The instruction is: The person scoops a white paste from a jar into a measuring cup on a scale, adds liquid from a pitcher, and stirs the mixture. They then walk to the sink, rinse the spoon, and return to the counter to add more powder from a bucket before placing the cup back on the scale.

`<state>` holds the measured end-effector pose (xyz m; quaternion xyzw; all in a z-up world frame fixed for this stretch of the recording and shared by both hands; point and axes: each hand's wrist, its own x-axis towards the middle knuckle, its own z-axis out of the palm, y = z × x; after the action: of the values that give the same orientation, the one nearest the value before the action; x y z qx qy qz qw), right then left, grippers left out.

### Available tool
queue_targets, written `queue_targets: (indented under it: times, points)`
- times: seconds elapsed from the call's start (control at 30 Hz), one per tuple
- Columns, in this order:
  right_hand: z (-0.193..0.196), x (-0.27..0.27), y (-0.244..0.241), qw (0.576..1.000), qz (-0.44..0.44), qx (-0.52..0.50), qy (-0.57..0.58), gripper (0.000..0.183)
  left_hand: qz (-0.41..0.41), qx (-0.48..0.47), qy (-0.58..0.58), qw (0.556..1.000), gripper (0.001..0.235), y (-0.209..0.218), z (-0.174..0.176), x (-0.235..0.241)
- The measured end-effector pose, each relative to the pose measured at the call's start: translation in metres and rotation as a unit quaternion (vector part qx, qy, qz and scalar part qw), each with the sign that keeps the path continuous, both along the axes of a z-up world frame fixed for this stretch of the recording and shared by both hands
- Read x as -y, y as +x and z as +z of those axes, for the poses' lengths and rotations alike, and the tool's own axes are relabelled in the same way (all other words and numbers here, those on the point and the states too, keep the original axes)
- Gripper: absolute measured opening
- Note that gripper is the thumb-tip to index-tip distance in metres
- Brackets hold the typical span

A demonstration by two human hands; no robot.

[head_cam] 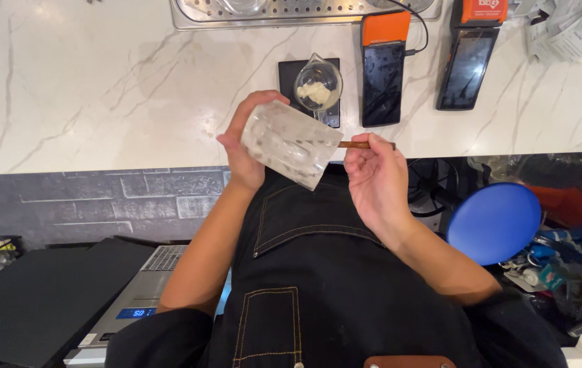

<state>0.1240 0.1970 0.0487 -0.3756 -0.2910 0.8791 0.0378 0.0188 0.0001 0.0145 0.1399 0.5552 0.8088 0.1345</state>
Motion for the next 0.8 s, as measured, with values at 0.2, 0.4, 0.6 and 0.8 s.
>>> queue_targets:
  times: [0.2,0.4,0.6,0.8]
  points:
    - [-0.013,-0.004,0.01,0.981,-0.032,0.057,-0.18,0.015,0.051,-0.153,-0.095,0.982,0.093,-0.002,0.002,-0.001]
    - [-0.017,-0.002,0.016,0.953,-0.023,0.032,-0.302,0.017,0.044,-0.256,-0.076,0.963,0.077,-0.005,0.002,0.004]
    - [-0.015,0.004,0.023,0.949,0.014,0.054,-0.31,0.019,0.056,-0.319,-0.032,0.946,0.068,-0.002,-0.001,0.003]
    - [-0.015,0.003,0.029,0.934,-0.012,0.107,-0.341,0.016,0.085,-0.362,0.004,0.928,0.065,0.001,0.0,0.002]
